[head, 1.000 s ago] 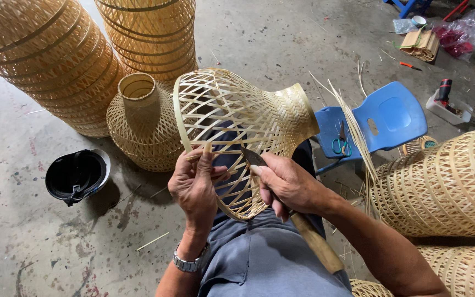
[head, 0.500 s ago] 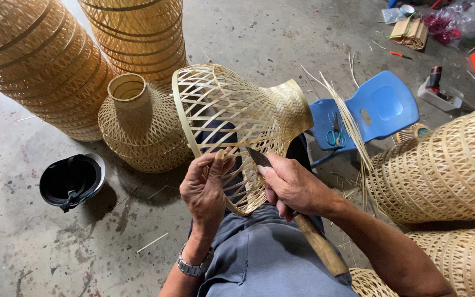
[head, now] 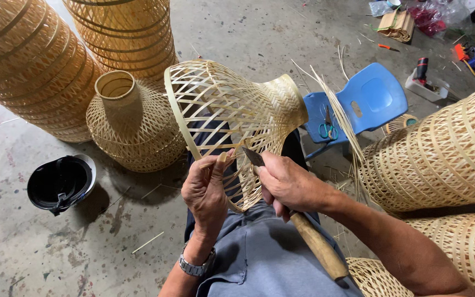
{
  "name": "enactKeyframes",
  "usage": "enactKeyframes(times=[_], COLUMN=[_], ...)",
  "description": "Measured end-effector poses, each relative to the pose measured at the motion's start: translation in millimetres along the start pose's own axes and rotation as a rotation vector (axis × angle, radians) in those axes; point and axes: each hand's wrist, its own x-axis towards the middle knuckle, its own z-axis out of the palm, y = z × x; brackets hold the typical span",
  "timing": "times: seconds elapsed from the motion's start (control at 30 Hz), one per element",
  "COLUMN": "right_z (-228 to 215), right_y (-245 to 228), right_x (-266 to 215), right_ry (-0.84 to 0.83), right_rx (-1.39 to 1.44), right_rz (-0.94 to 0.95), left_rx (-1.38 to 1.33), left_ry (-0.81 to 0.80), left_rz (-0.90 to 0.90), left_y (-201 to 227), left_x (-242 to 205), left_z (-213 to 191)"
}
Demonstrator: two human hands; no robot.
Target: The person trims excess bamboo strips from a woven bamboo basket using a knife, then weaves additional bamboo strips along the rim and body of the basket by hand.
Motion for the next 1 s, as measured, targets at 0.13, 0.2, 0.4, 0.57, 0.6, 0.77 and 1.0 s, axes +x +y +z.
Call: enactKeyframes(times=[0.13,0.2,0.4,0.57,0.6,0.77,1.0], right_z=[-3.8,-6.4,-5.7,-19.2,-23.9,-53.5,-127.6], right_y=[2.9,5.0,7.5,5.1,8.1,44.3,111.0], right_x=[7.1,11.8,28.4,9.7,4.3,0.4,101.7], right_ry=[-0.029,-0.042,-0.112,-0.069,-0.061,0.236,0.738], right_rx=[-0.016,-0.044,-0.058,0.059,0.055,-0.002,0.058], right_rz=[0.007,0.032,-0.006,0.043,0.062,-0.13,-0.356], left_rx=[0.005,0.021,0.135,-0.028,-0.054,-0.042,-0.082], left_ry=[0.0,0.001,0.003,0.028,0.025,0.029,0.06], left_rz=[-0.005,-0.022,0.01,-0.015,-0.037,-0.071,-0.085], left_y=[0.4,0.8,2.5,4.4,4.7,4.2,2.7], left_x=[-1.9,-3.7,-7.9,2.2,2.9,2.0,-0.5], left_z=[-0.6,-1.3,5.7,2.2,2.1,2.5,0.8])
